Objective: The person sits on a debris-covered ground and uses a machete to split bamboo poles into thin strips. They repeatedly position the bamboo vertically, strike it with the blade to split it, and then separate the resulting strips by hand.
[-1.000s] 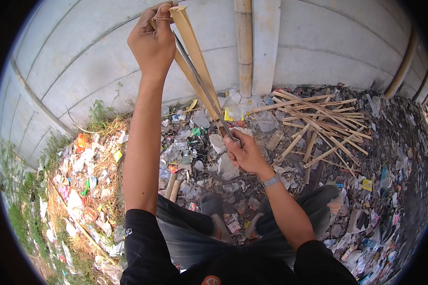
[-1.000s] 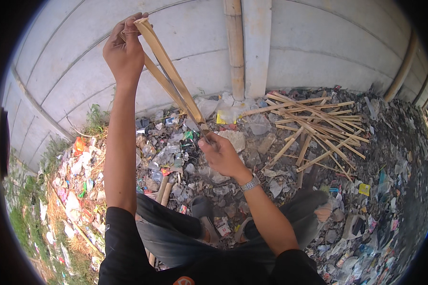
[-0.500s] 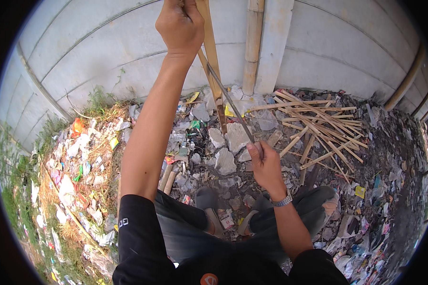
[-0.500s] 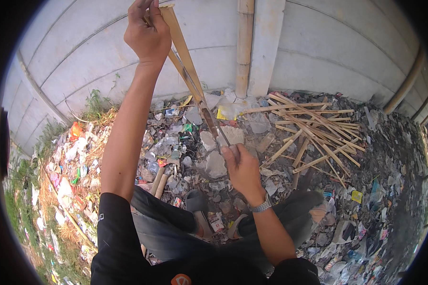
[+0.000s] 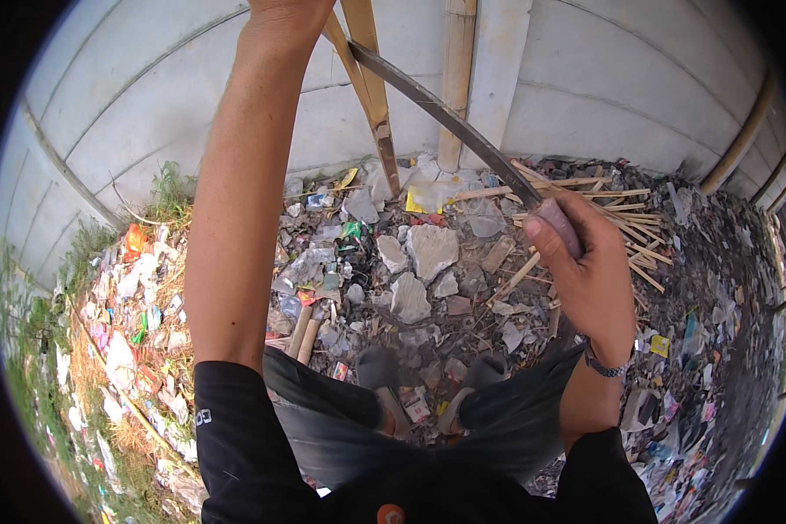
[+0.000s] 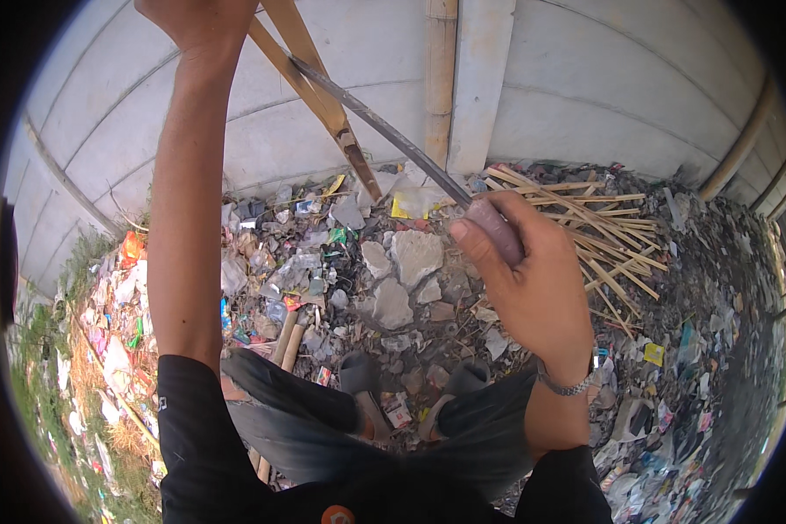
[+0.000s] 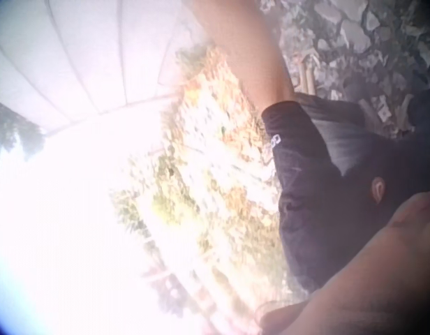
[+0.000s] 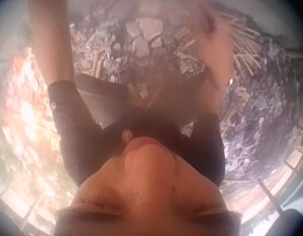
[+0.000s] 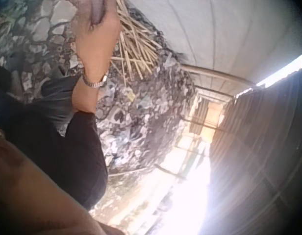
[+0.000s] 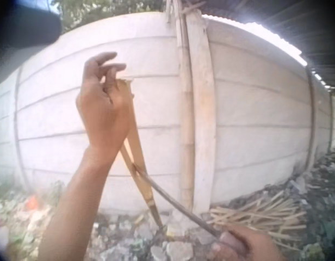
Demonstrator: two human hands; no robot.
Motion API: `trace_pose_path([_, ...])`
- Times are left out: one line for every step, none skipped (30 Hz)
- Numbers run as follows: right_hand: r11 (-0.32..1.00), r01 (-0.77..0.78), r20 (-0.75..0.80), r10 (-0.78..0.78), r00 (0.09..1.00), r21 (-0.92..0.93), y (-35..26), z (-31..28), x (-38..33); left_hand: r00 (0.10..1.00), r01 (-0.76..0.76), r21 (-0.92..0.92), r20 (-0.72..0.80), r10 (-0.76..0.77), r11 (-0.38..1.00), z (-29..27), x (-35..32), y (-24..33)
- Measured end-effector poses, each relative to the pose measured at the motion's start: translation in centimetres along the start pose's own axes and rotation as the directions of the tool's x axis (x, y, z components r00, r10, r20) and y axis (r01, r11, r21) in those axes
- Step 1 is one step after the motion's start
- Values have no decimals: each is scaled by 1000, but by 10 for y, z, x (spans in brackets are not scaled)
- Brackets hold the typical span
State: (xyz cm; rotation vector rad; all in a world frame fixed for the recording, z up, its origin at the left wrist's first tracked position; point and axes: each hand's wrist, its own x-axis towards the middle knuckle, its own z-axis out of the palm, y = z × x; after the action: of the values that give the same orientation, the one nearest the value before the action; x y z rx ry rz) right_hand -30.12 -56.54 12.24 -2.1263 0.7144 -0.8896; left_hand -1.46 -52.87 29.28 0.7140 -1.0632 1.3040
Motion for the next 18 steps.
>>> trace_pose_path([1000,1,23,-1,1000,5,-8,0,-1,1000,-16,52,6,16,999,-7,11,-4])
trace_pose_path([1000,-7,37,7,999,-2,-11,-1,-3,1000,-20,94,7,19,995,-10,15,-8])
trace_pose_path([1000,-14,53,14,999,-7,-13,2,-3,999,-44,180,16,42,983,-13,13,-20])
trace_pose_path([998,-10,42,13,999,-65,-6,-1,-6,1000,-23,227,0,24,974,-3,-7,-27])
trace_pose_path([993,-8,34,12,999,-121,3,0,-8,994,96,191,24,-103,977,4,-32,-31])
trace_pose_path([989,10,38,-4,999,-150,10,4,-10,977,187,173,65,-201,967,3,-51,-33])
trace_pose_path([976,10,60,3,998,-218,12,9,-8,949,281,155,105,-298,947,4,-67,-36])
trace_pose_path([975,20,110,5,994,-223,18,18,-2,959,239,193,108,-263,952,-1,-82,-46])
trace_pose_path([970,22,152,15,988,-240,26,23,5,966,210,220,105,-237,953,-3,-97,-61])
trace_pose_path([971,33,198,15,980,-237,34,32,12,974,161,256,114,-195,953,-7,-102,-73])
trace_pose_path([971,36,194,12,981,-238,41,40,16,974,161,285,107,-198,945,-5,-107,-82])
trace_pose_path([972,44,192,1,981,-231,46,50,21,976,152,318,102,-193,936,-6,-108,-90])
trace_pose_path([973,54,191,-11,982,-223,46,56,25,977,142,352,98,-187,925,-5,-110,-97])
trace_pose_path([970,55,196,-7,981,-236,42,59,29,961,171,416,130,-245,893,-6,-112,-101])
trace_pose_path([969,57,203,-7,979,-239,35,63,34,941,186,482,164,-297,856,-9,-112,-104])
trace_pose_path([968,61,210,-9,978,-242,29,66,39,917,194,548,192,-349,813,-12,-112,-107])
trace_pose_path([963,88,206,-35,978,-255,21,68,45,896,214,534,226,-382,818,-15,-109,-109])
trace_pose_path([958,108,203,-54,978,-266,14,71,51,869,236,521,266,-418,821,-20,-108,-110])
